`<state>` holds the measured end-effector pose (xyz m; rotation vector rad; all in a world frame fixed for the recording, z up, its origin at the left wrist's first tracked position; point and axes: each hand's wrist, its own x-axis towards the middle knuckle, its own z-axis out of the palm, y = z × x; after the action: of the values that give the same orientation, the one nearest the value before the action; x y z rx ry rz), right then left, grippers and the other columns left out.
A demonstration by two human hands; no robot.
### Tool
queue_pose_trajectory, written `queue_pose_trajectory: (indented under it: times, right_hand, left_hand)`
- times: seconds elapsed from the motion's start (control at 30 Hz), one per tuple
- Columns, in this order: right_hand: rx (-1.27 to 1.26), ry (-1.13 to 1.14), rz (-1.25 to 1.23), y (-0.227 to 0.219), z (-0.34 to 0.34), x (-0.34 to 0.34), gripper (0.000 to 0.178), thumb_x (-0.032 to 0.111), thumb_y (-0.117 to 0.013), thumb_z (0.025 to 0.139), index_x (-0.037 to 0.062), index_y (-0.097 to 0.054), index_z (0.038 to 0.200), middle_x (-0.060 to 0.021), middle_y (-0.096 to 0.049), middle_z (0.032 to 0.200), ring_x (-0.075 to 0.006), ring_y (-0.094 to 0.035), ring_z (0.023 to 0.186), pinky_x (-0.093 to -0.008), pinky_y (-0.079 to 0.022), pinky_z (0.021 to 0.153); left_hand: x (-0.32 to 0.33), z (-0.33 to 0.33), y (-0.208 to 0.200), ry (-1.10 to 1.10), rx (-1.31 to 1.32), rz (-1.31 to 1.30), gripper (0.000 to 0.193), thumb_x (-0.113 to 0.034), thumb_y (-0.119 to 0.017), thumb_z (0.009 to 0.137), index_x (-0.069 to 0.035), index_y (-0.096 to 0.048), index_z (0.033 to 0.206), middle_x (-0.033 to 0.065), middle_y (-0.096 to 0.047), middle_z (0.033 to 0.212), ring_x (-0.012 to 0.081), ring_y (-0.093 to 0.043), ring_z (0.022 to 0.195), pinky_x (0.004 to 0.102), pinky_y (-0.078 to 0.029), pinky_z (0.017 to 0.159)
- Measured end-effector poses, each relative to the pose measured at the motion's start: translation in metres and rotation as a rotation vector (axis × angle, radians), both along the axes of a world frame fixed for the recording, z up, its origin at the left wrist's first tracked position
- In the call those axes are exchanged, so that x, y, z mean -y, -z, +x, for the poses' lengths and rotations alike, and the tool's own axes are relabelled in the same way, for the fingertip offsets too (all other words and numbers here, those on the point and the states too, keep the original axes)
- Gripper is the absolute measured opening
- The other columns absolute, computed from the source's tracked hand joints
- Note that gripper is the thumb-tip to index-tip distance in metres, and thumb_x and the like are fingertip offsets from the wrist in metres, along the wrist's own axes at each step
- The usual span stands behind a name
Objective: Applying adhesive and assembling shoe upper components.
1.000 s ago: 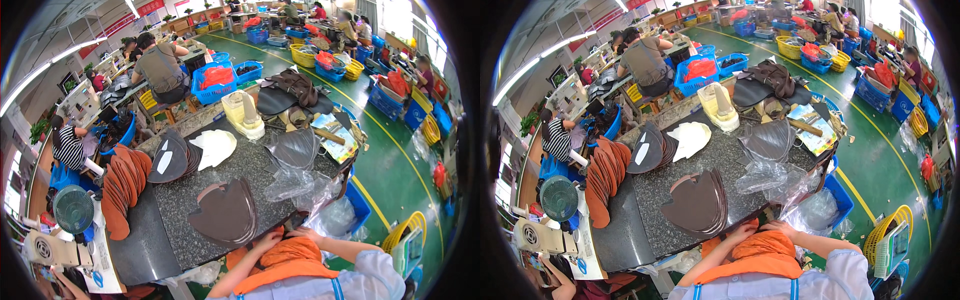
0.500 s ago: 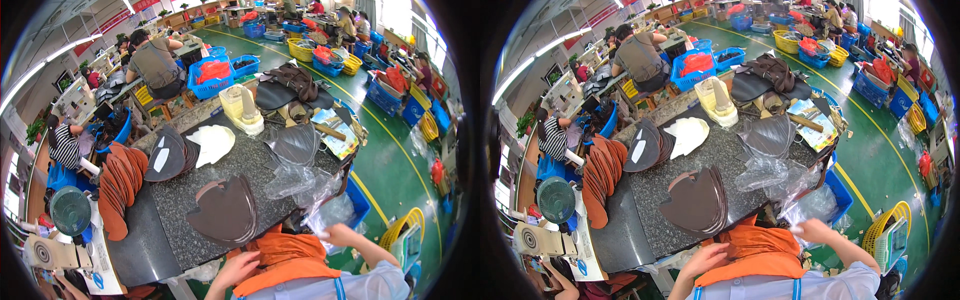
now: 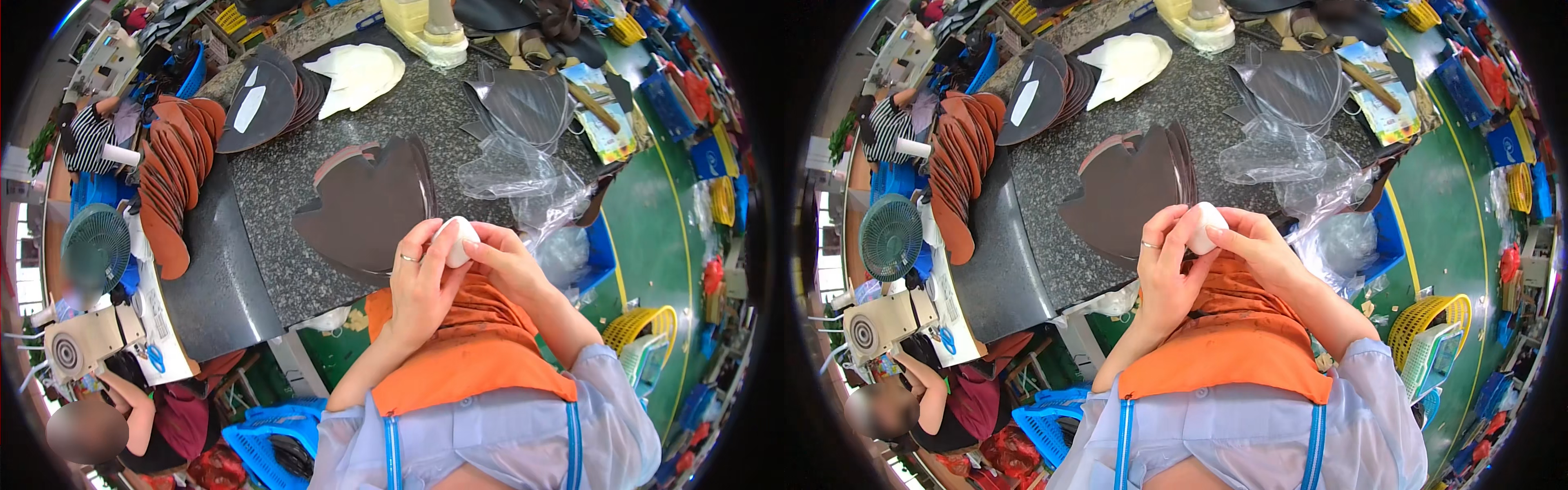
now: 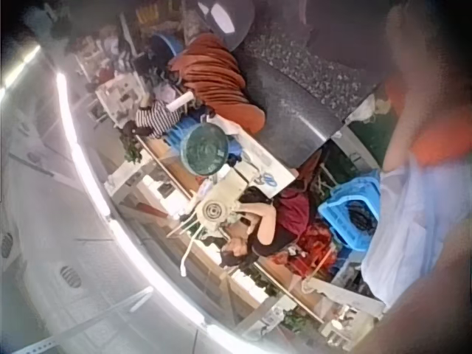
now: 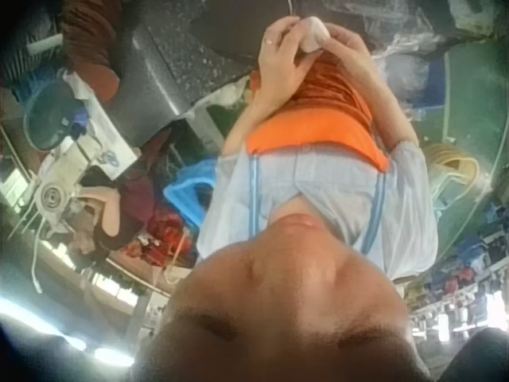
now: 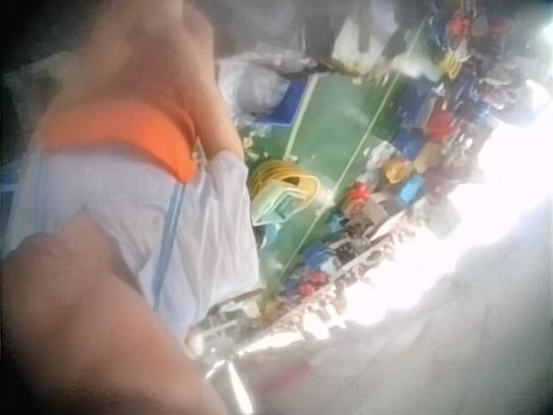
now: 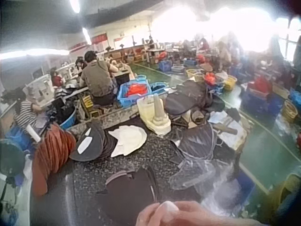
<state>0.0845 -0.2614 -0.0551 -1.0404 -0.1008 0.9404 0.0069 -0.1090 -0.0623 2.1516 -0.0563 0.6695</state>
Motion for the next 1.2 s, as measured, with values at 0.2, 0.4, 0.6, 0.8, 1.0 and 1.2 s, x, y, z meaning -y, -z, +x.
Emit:
queue_pose_trajectory:
  times: [0.2,0.4,0.6,0.8,1.0,1.2]
  right_hand:
    - [0.504,0.181,-0.199,0.01,-0.005,-0.015,0.044,0.012,-0.068,0.092,-0.0011,-0.055,0.132,-0.0079,-0.063,0.115,-0.0161,-0.063,0.104,-0.0276,-0.053,0.085]
    - [1.153,0.063,-0.524,-0.017,-0.002,-0.023,0.044,-0.002,-0.062,0.086,0.0024,-0.059,0.13,-0.0112,-0.056,0.111,-0.0223,-0.06,0.096,-0.0302,-0.052,0.075]
    - [0.811,0.079,-0.353,-0.02,0.011,-0.027,0.037,-0.007,-0.064,0.081,0.0031,-0.06,0.116,-0.0019,-0.052,0.103,-0.0093,-0.052,0.083,-0.0213,-0.045,0.077]
    - [0.437,-0.075,-0.266,-0.002,0.021,0.006,0.028,0.005,-0.068,0.086,-0.0032,-0.062,0.112,-0.0042,-0.065,0.096,-0.0097,-0.061,0.086,-0.0246,-0.05,0.077]
    - [0.371,-0.303,-0.687,-0.006,0.028,0.049,0.016,0.0,-0.065,0.084,-0.0023,-0.065,0.1,-0.007,-0.067,0.084,-0.0123,-0.062,0.077,-0.0282,-0.051,0.071]
    - [1.468,0.116,0.305,-0.164,-0.006,0.014,0.02,0.021,-0.059,0.093,0.0018,-0.058,0.098,-0.0171,-0.06,0.098,-0.0254,-0.059,0.078,-0.0299,-0.049,0.075]
  left_hand:
    - [-0.001,0.002,-0.009,-0.049,-0.078,0.049,0.068,0.004,-0.08,0.07,-0.002,-0.054,0.132,0.0177,-0.051,0.126,0.0334,-0.061,0.104,0.0396,-0.054,0.086]
    - [-0.013,0.003,-0.005,-0.028,-0.14,-0.233,0.058,0.007,-0.069,0.079,-0.001,-0.049,0.133,0.0181,-0.057,0.126,0.0287,-0.064,0.106,0.0343,-0.055,0.084]
    - [-0.009,-0.002,-0.013,0.124,-0.213,-0.71,0.049,0.002,-0.061,0.091,-0.003,-0.049,0.138,0.0114,-0.052,0.12,0.0212,-0.057,0.11,0.0315,-0.049,0.09]
    - [0.007,-0.006,0.002,0.238,-0.259,-0.716,0.059,-0.007,-0.071,0.088,-0.004,-0.045,0.141,0.0145,-0.057,0.128,0.0263,-0.056,0.123,0.0359,-0.045,0.101]
    - [0.034,-0.008,0.047,0.546,-0.343,-0.665,0.061,-0.001,-0.068,0.085,-0.009,-0.047,0.142,0.015,-0.056,0.127,0.0309,-0.057,0.112,0.0408,-0.044,0.096]
    - [0.055,-0.004,0.079,0.726,-0.515,-0.45,0.023,-0.012,-0.065,0.087,-0.006,-0.064,0.109,0.0155,-0.06,0.114,0.0323,-0.059,0.102,0.0398,-0.047,0.083]
